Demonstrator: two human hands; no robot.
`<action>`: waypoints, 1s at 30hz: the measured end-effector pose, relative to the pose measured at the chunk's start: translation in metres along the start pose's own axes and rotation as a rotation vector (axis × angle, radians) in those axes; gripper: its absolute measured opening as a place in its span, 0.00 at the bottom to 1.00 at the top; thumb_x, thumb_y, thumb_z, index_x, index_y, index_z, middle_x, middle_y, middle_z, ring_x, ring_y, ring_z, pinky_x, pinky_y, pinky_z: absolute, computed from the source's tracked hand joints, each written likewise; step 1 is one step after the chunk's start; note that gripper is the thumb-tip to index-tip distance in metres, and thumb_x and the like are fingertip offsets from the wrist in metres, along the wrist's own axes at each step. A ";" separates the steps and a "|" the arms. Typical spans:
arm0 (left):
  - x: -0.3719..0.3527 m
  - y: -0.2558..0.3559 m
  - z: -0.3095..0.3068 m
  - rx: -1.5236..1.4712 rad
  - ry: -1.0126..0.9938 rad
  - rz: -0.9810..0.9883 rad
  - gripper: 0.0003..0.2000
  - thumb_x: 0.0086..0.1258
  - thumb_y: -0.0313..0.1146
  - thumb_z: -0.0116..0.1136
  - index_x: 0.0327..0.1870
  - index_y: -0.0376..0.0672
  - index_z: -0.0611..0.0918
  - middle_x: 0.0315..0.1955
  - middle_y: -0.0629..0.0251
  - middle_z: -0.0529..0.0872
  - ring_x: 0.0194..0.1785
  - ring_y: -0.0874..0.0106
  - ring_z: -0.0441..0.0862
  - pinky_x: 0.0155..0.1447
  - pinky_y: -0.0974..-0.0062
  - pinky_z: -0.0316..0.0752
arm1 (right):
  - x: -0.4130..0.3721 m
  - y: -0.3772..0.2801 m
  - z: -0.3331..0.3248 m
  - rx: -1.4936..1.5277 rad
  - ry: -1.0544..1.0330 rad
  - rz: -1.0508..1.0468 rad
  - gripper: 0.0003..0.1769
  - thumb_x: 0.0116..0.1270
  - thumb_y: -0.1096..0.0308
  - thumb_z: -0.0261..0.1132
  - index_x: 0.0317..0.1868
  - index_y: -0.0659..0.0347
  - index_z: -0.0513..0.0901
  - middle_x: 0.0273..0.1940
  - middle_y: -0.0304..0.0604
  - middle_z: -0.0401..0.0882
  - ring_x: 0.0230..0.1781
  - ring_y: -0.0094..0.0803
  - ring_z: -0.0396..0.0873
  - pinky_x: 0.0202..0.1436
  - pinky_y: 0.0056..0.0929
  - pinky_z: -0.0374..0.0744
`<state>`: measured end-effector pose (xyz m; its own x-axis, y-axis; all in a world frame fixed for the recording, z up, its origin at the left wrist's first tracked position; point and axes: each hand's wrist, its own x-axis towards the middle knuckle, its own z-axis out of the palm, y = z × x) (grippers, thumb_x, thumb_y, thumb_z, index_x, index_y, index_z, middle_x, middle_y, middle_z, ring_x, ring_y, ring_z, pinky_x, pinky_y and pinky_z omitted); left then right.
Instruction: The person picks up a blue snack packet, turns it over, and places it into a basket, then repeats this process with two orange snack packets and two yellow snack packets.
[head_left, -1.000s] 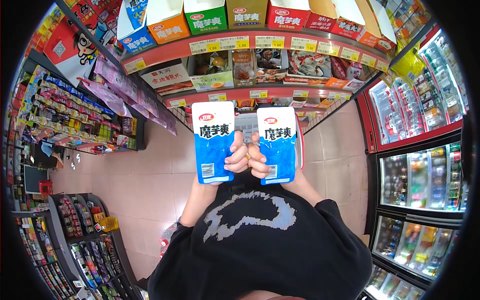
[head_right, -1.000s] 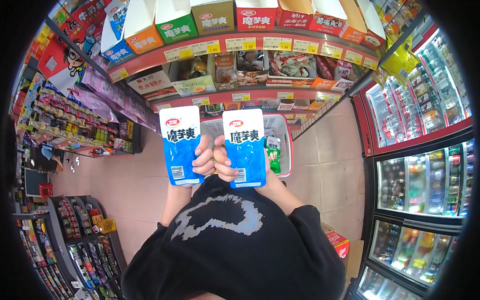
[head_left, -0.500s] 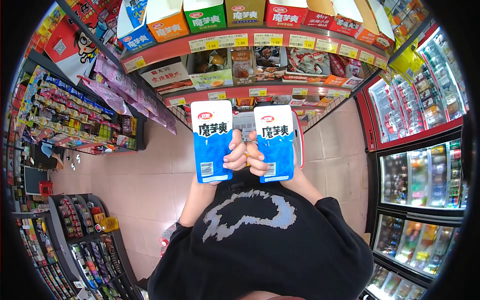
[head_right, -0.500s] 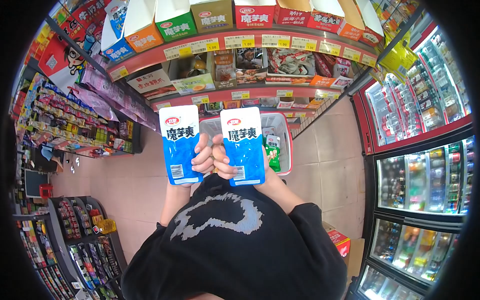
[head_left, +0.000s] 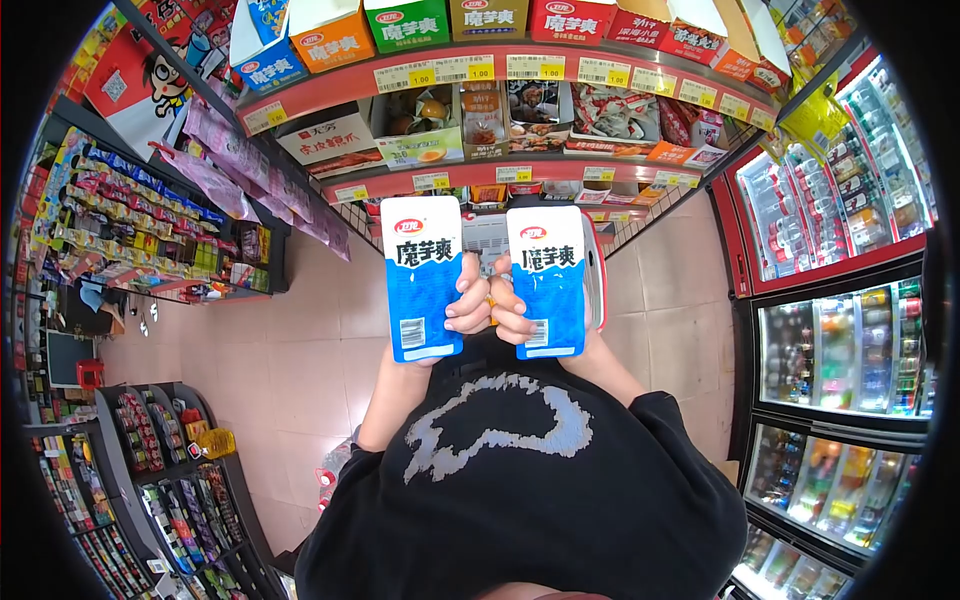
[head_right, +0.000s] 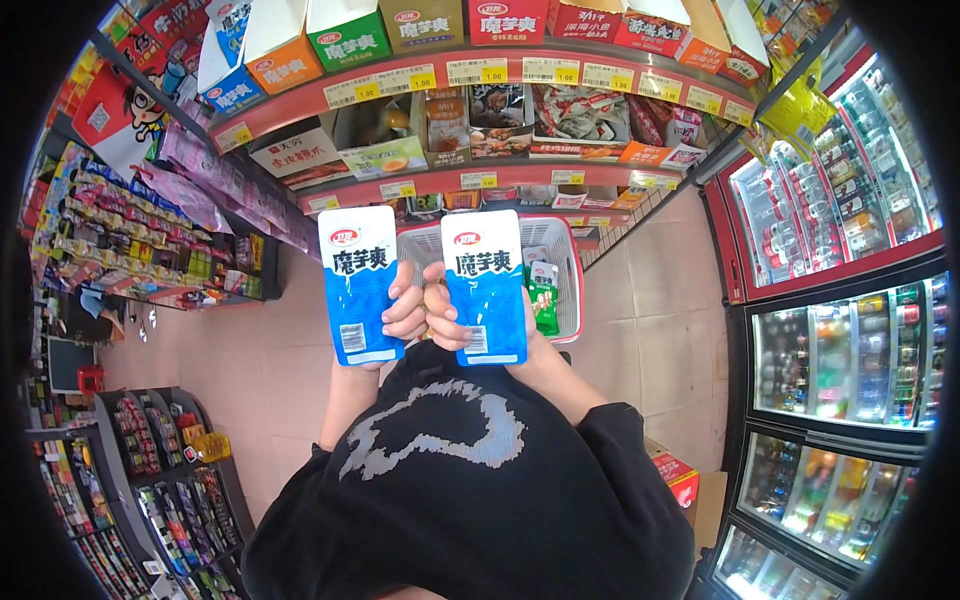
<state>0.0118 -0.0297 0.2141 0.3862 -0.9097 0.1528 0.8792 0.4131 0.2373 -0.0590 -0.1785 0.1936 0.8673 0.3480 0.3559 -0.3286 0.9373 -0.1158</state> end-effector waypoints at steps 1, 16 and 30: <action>0.000 0.000 -0.001 0.005 -0.004 0.001 0.21 0.68 0.53 0.38 0.28 0.41 0.64 0.14 0.70 0.63 0.15 0.79 0.60 0.20 0.82 0.51 | 0.000 0.000 0.000 -0.002 0.002 -0.004 0.36 0.64 0.42 0.47 0.58 0.68 0.63 0.31 0.44 0.65 0.19 0.26 0.62 0.24 0.24 0.61; -0.006 -0.006 -0.004 -0.006 -0.005 0.015 0.21 0.68 0.53 0.38 0.28 0.41 0.65 0.13 0.69 0.63 0.14 0.79 0.59 0.19 0.81 0.52 | -0.006 0.008 -0.006 0.007 -0.016 -0.011 0.37 0.64 0.41 0.48 0.59 0.68 0.62 0.31 0.44 0.65 0.21 0.25 0.62 0.24 0.24 0.61; -0.010 -0.009 -0.003 -0.012 0.002 0.014 0.21 0.68 0.53 0.38 0.28 0.41 0.65 0.13 0.69 0.63 0.14 0.79 0.59 0.20 0.81 0.52 | -0.010 0.010 0.001 0.003 0.025 0.004 0.35 0.64 0.43 0.47 0.58 0.68 0.63 0.31 0.45 0.66 0.20 0.26 0.62 0.24 0.24 0.61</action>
<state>0.0005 -0.0243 0.2080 0.3992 -0.9038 0.1540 0.8770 0.4254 0.2233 -0.0714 -0.1724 0.1898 0.8751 0.3522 0.3319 -0.3332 0.9359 -0.1147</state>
